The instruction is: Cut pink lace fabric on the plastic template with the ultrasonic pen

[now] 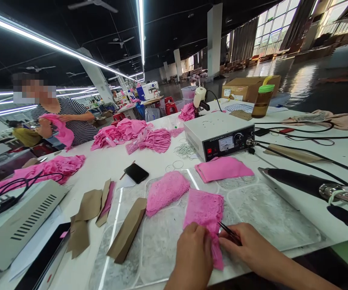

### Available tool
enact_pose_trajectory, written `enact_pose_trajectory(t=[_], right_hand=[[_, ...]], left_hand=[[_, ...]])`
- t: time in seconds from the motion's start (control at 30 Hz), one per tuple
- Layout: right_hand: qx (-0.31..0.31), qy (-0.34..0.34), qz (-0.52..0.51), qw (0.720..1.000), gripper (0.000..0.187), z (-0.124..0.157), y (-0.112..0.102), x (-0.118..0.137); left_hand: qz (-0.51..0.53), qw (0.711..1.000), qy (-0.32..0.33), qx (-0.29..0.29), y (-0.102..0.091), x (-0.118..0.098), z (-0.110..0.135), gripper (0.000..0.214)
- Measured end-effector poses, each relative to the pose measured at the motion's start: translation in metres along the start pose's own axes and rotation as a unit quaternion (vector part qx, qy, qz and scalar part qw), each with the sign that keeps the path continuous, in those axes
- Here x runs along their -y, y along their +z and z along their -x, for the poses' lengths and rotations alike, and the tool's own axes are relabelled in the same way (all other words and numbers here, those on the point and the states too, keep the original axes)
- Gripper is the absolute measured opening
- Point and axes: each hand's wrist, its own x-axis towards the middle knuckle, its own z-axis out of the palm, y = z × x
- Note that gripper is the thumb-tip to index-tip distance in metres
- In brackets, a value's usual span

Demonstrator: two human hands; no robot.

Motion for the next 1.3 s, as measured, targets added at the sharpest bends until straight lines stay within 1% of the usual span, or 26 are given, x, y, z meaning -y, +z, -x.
enact_pose_trajectory(t=[0.1, 0.2, 0.27, 0.33, 0.4, 0.47, 0.53, 0.6, 0.77, 0.87, 1.0, 1.1, 1.2, 1.3], right_hand=[[-0.014, -0.010, -0.011, 1.000, 0.031, -0.006, 0.007, 0.004], [-0.040, -0.023, -0.024, 0.999, 0.022, -0.013, 0.014, 0.004], [-0.046, -0.029, -0.052, 0.997, 0.018, -0.017, 0.017, 0.002], [-0.036, -0.034, -0.084, 0.995, 0.019, -0.019, 0.017, 0.000], [-0.029, -0.036, -0.094, 0.995, 0.021, -0.020, 0.015, -0.002], [-0.029, -0.041, -0.081, 0.995, 0.021, -0.021, 0.013, -0.002], [-0.030, -0.046, -0.069, 0.996, 0.021, -0.021, 0.010, -0.001], [-0.025, -0.050, -0.072, 0.996, 0.021, -0.022, 0.008, 0.001], [-0.012, -0.057, -0.084, 0.995, 0.026, -0.023, 0.007, 0.002], [-0.010, -0.063, -0.073, 0.995, 0.030, -0.023, 0.009, 0.001], [-0.008, -0.074, -0.069, 0.995, 0.027, -0.023, 0.009, -0.002], [-0.019, -0.091, -0.048, 0.995, 0.026, -0.023, 0.007, -0.002], [-0.016, -0.104, -0.024, 0.994, 0.024, -0.024, 0.003, 0.000], [-0.007, -0.113, 0.006, 0.994, 0.027, -0.025, -0.004, 0.005]], left_hand=[[0.113, 0.994, -0.014, 0.000, -0.012, 0.003, -0.002, 0.017], [0.182, 0.983, -0.022, 0.003, -0.017, 0.007, -0.005, 0.018], [0.204, 0.979, -0.026, 0.008, -0.017, 0.010, -0.008, 0.019], [0.215, 0.976, -0.026, 0.010, -0.018, 0.011, -0.010, 0.021], [0.222, 0.975, -0.028, 0.007, -0.019, 0.009, -0.010, 0.024], [0.228, 0.973, -0.033, 0.005, -0.020, 0.006, -0.010, 0.019], [0.236, 0.971, -0.036, 0.013, -0.021, 0.003, -0.009, 0.007], [0.232, 0.972, -0.033, 0.018, -0.020, 0.002, -0.007, 0.008], [0.172, 0.985, -0.009, -0.015, -0.014, 0.007, -0.005, 0.012], [0.161, 0.987, -0.011, -0.014, -0.013, 0.009, -0.006, 0.015], [0.146, 0.989, -0.017, -0.017, -0.017, 0.010, -0.009, 0.020], [0.130, 0.991, 0.015, -0.024, -0.022, 0.008, -0.012, 0.018], [0.122, 0.992, 0.023, -0.018, -0.026, 0.002, -0.012, 0.010], [0.088, 0.996, 0.012, 0.010, -0.029, -0.002, -0.015, 0.008]])
